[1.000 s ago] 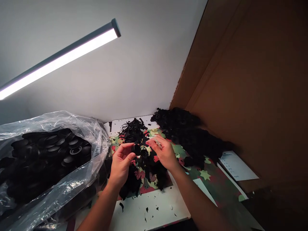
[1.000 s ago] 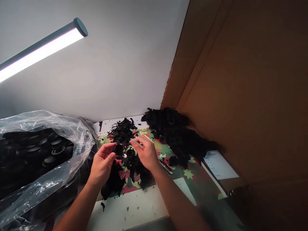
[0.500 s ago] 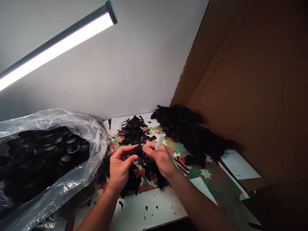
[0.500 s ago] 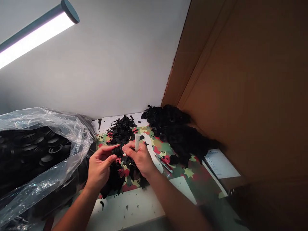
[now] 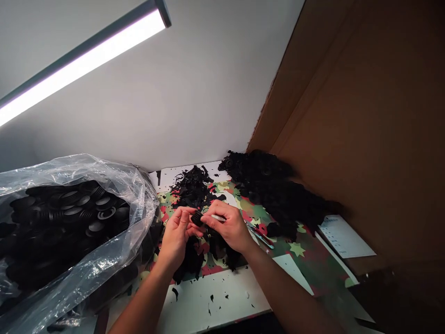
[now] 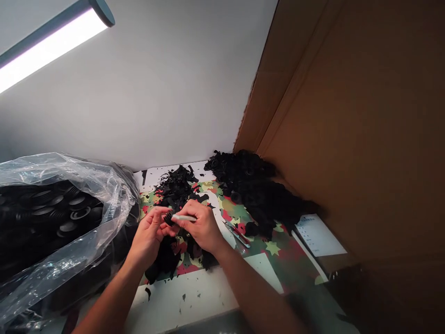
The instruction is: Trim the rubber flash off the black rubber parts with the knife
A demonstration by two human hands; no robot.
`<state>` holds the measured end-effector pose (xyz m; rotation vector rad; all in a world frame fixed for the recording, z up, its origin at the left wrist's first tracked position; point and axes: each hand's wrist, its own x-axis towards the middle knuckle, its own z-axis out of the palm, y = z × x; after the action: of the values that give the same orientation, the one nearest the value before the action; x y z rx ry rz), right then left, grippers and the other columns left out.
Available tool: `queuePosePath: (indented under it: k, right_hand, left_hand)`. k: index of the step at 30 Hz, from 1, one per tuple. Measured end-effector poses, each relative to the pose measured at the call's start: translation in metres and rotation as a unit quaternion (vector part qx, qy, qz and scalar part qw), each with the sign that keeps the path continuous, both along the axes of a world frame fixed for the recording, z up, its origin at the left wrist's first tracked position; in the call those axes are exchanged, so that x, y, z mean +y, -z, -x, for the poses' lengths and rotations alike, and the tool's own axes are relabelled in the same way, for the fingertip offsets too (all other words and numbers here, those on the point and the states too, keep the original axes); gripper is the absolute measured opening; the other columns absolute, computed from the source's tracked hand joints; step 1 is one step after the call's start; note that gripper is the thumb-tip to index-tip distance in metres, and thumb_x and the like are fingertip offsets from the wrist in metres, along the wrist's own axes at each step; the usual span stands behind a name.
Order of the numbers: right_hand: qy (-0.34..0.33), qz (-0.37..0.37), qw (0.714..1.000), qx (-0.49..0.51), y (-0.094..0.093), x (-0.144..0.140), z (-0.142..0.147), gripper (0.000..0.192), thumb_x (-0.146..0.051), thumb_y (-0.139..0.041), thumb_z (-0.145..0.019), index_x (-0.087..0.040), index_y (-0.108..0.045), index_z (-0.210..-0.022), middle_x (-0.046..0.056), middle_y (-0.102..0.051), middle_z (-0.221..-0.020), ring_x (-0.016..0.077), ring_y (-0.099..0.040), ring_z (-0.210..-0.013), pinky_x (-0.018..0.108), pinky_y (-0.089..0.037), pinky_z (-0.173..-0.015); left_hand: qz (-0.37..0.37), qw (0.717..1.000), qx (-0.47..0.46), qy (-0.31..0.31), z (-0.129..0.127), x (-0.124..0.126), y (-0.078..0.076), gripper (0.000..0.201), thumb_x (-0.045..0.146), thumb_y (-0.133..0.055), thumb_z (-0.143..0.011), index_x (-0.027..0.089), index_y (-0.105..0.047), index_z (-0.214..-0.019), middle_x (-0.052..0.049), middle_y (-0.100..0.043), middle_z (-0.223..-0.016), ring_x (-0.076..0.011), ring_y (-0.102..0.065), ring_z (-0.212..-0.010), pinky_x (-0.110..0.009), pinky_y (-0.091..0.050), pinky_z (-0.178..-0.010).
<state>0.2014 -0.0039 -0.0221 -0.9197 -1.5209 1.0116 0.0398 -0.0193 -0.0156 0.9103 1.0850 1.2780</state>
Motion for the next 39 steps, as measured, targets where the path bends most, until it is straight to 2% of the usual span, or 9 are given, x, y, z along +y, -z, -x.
queuePosePath:
  k: [3, 6, 8, 12, 18, 25, 28, 32, 39]
  right_hand:
    - [0.026, 0.064, 0.997, 0.023, 0.000, 0.000, 0.004, 0.038, -0.047, -0.069, -0.084, -0.021, -0.060, -0.057, -0.003, -0.048, -0.060, 0.0128, -0.042, -0.057, 0.028, -0.035, -0.056]
    - [0.007, 0.128, 0.990, 0.066, -0.001, -0.002, 0.006, 0.044, -0.054, -0.070, -0.079, -0.021, -0.053, -0.055, -0.005, -0.038, -0.055, 0.0113, -0.033, -0.053, 0.027, -0.027, -0.051]
    - [-0.006, 0.166, 0.981, 0.100, -0.002, -0.003, 0.007, 0.048, -0.057, -0.070, -0.077, -0.021, -0.049, -0.053, -0.006, -0.032, -0.053, 0.0103, -0.027, -0.052, 0.027, -0.023, -0.049]
    - [-0.033, 0.216, 0.961, 0.166, -0.004, -0.005, 0.008, 0.052, -0.060, -0.073, -0.074, -0.020, -0.047, -0.053, -0.007, -0.031, -0.053, 0.0092, -0.023, -0.052, 0.027, -0.018, -0.049]
    - [-0.057, 0.267, 0.936, 0.222, -0.006, -0.004, 0.009, 0.053, -0.059, -0.080, -0.066, -0.020, -0.046, -0.054, -0.008, -0.030, -0.052, 0.0070, -0.020, -0.050, 0.026, -0.014, -0.048]
    - [-0.021, 0.198, 0.966, 0.166, -0.004, -0.003, 0.006, 0.044, -0.058, -0.076, -0.073, -0.020, -0.062, -0.057, -0.004, -0.044, -0.054, 0.0102, -0.034, -0.053, 0.026, -0.026, -0.048]
    - [0.001, 0.185, 0.966, 0.180, -0.003, -0.001, 0.004, 0.036, -0.056, -0.076, -0.074, -0.021, -0.069, -0.069, -0.002, -0.054, -0.058, 0.0119, -0.044, -0.054, 0.026, -0.036, -0.050]
    - [0.012, 0.139, 0.975, 0.174, -0.003, -0.001, 0.002, 0.027, -0.049, -0.078, -0.075, -0.023, -0.070, -0.078, 0.003, -0.070, -0.079, 0.0179, -0.063, -0.071, 0.030, -0.052, -0.065]
    - [0.023, 0.061, 0.994, 0.086, 0.001, -0.007, 0.002, 0.015, -0.037, -0.068, -0.086, -0.022, -0.070, -0.086, 0.003, -0.068, -0.083, 0.0183, -0.066, -0.077, 0.030, -0.055, -0.068]
  left_hand:
    - [-0.137, 0.979, 0.142, -0.052, 0.000, -0.004, -0.003, 0.049, 0.036, -0.095, -0.054, 0.024, -0.077, -0.098, -0.002, -0.072, -0.083, -0.0156, -0.063, -0.066, -0.026, -0.055, -0.063]
    - [-0.205, 0.949, 0.232, -0.063, 0.000, -0.006, -0.005, 0.037, 0.023, -0.094, -0.055, 0.026, -0.082, -0.090, -0.003, -0.074, -0.083, -0.0182, -0.063, -0.072, -0.027, -0.053, -0.068]
    - [-0.192, 0.955, 0.220, -0.058, 0.000, -0.007, -0.004, 0.033, 0.022, -0.092, -0.059, 0.025, -0.083, -0.090, -0.004, -0.075, -0.084, -0.0180, -0.063, -0.070, -0.027, -0.053, -0.065]
    - [-0.110, 0.987, 0.116, -0.034, -0.002, -0.005, -0.001, 0.034, 0.024, -0.093, -0.057, 0.021, -0.082, -0.090, -0.002, -0.074, -0.075, -0.0150, -0.061, -0.060, -0.026, -0.053, -0.059]
    - [-0.077, 0.993, 0.078, -0.035, -0.004, -0.004, 0.000, 0.034, 0.025, -0.093, -0.054, 0.018, -0.082, -0.085, -0.002, -0.074, -0.072, -0.0133, -0.060, -0.057, -0.025, -0.052, -0.058]
    - [-0.056, 0.997, 0.038, -0.022, 0.001, -0.002, 0.009, 0.039, 0.029, -0.094, -0.056, 0.017, -0.081, -0.090, -0.004, -0.075, -0.074, -0.0146, -0.064, -0.060, -0.024, -0.052, -0.056]
    - [-0.022, 0.999, -0.044, -0.001, 0.001, 0.000, 0.009, 0.048, 0.041, -0.094, -0.056, 0.015, -0.081, -0.095, -0.006, -0.077, -0.080, -0.0160, -0.067, -0.063, -0.027, -0.056, -0.062]
    - [0.024, 0.989, -0.138, 0.038, -0.002, 0.000, 0.006, 0.051, 0.044, -0.090, -0.066, 0.016, -0.079, -0.107, -0.009, -0.078, -0.087, -0.0182, -0.072, -0.069, -0.029, -0.059, -0.069]
    - [0.018, 0.989, -0.138, 0.053, -0.004, -0.004, 0.000, 0.043, 0.038, -0.085, -0.074, 0.020, -0.075, -0.111, -0.008, -0.078, -0.095, -0.0199, -0.074, -0.082, -0.033, -0.059, -0.080]
